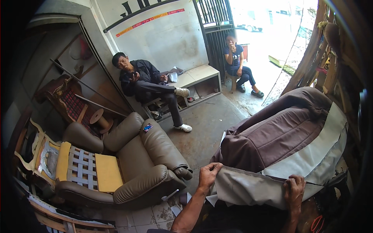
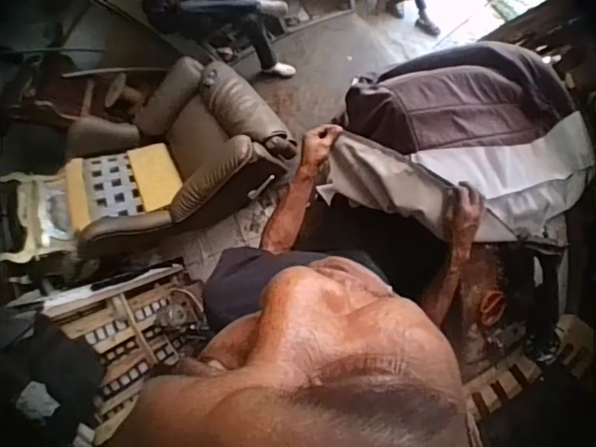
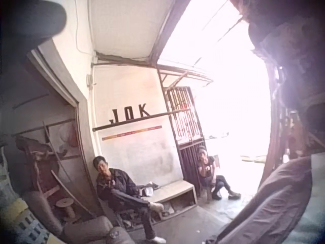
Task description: The person aligns fabric pieces by hand, feeds them through a sewing machine to stitch seams, and folds and repositions the fabric to continue sewing.
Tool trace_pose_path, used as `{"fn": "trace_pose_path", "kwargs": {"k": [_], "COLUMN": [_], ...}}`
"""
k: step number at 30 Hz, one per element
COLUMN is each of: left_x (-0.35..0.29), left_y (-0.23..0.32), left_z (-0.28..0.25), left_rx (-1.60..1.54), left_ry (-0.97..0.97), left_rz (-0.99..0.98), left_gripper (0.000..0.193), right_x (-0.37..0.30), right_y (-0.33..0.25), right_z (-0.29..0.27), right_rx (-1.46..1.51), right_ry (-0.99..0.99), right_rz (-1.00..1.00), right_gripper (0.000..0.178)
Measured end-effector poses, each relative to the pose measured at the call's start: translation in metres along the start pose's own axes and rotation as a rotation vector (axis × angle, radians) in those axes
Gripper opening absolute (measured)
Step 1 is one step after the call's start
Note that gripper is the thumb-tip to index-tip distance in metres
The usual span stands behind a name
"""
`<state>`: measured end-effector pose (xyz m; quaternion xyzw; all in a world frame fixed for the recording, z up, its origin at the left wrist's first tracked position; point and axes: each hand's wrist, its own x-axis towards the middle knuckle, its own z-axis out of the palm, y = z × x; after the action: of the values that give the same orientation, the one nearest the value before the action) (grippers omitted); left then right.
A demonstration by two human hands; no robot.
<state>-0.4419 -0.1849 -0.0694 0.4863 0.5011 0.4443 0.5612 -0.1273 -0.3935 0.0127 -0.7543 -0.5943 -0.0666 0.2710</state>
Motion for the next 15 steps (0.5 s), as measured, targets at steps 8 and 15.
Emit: {"fn": "trace_pose_path", "kwargs": {"k": [8,15], "left_x": [0.027,0.026], "left_y": [-0.041,-0.063], "left_z": [0.012,0.008], "left_rx": [0.027,-0.014], "left_ry": [0.015,0.0], "left_rz": [-0.145,-0.144], "left_gripper": [0.024,0.024], "right_x": [-0.017,0.001], "right_y": [0.01,-0.001], "right_z": [0.03,0.029], "right_rx": [0.122,0.117], "right_ry": [0.025,0.01], "right_rz": [0.159,0.181], "right_gripper": [0.021,0.016]}}
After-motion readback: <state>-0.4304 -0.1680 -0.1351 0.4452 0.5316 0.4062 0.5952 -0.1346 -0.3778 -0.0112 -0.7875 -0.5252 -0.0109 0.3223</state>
